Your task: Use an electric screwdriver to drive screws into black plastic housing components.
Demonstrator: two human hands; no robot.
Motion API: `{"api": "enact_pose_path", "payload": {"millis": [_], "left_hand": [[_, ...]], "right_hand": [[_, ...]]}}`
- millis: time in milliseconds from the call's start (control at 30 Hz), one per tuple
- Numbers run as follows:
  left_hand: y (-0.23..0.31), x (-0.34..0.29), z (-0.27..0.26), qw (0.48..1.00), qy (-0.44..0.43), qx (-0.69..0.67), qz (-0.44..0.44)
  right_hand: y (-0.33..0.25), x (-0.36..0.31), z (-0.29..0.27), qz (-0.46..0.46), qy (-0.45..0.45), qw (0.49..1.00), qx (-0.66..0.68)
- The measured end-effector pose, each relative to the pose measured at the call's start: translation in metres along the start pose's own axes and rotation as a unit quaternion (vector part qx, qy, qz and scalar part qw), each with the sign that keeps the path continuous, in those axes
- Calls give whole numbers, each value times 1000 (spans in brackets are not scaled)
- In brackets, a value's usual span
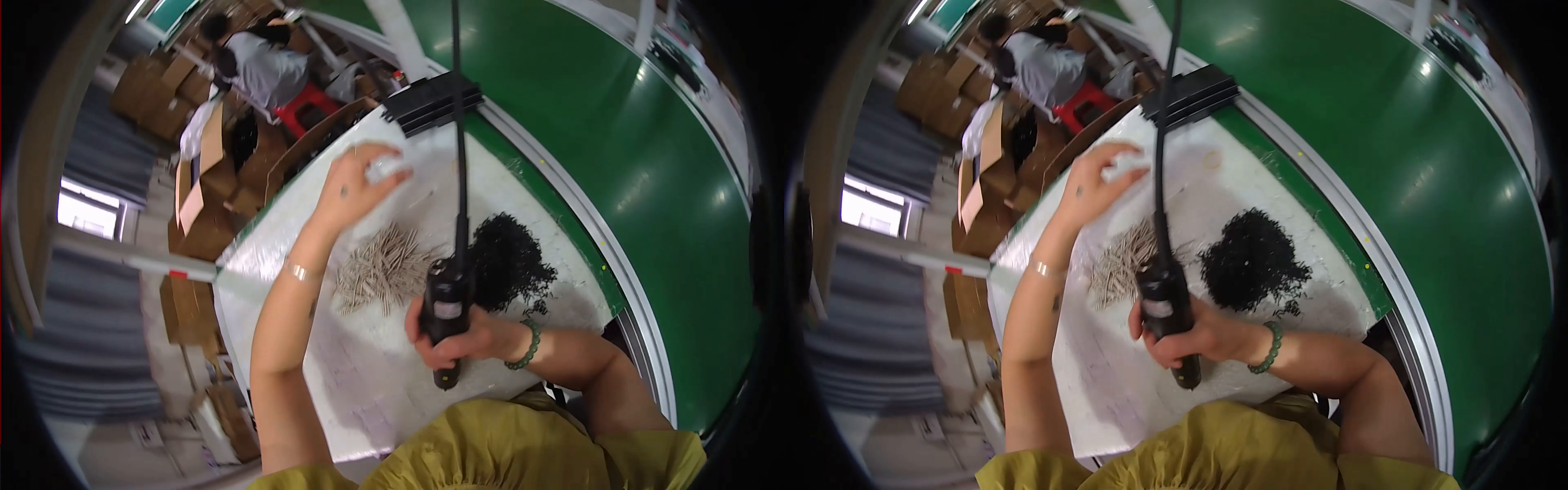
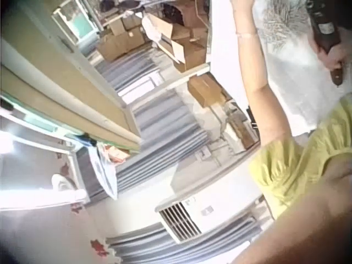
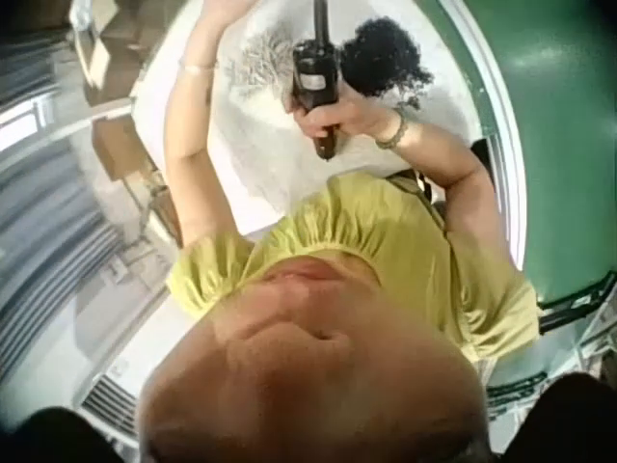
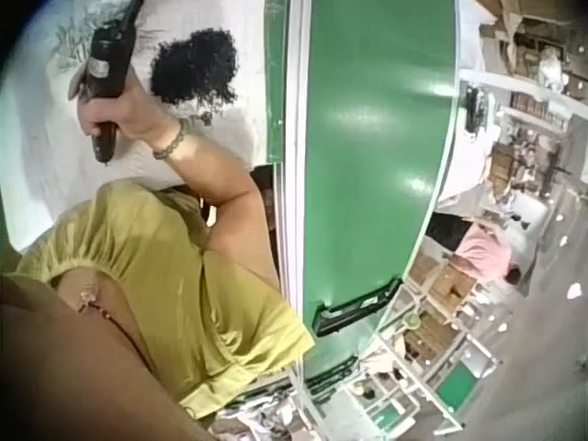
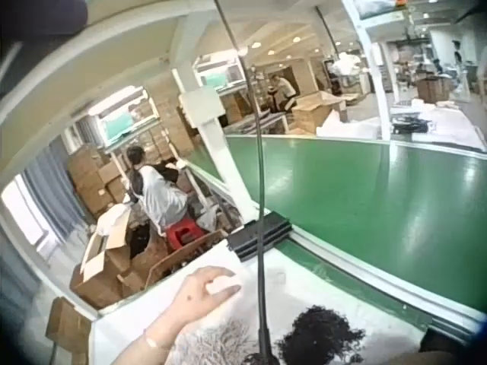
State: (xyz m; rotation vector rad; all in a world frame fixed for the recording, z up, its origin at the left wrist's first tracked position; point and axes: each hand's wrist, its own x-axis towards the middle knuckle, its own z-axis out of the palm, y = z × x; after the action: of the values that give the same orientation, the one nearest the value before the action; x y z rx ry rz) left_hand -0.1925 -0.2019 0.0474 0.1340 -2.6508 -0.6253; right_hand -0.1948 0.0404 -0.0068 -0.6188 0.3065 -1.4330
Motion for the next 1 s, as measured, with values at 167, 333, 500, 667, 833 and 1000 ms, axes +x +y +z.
{"api": "enact_pose_path", "payload": {"millis": [167, 333, 500, 667, 833, 1000], "left_hand": [[-67, 145, 43, 989, -81, 97, -71], [-75, 169, 55, 968, -147, 159, -126], [-49, 132, 28, 986, 31, 97, -131], [-4, 5, -3, 975, 47, -125, -179], [70, -158, -21, 972, 39, 47, -225], [137, -233, 1, 976, -51, 64, -203]], "right_hand": [[-17, 5, -7, -15, -26, 999, -12], [-29, 7, -19, -52, -15, 999, 6], [-32, -4, -15, -77, -23, 995, 51], [-39, -7, -25, -111, -14, 993, 37], [-77, -29, -19, -267, -16, 960, -84], [-86, -74, 31, -437, 251, 844, -183]]}}
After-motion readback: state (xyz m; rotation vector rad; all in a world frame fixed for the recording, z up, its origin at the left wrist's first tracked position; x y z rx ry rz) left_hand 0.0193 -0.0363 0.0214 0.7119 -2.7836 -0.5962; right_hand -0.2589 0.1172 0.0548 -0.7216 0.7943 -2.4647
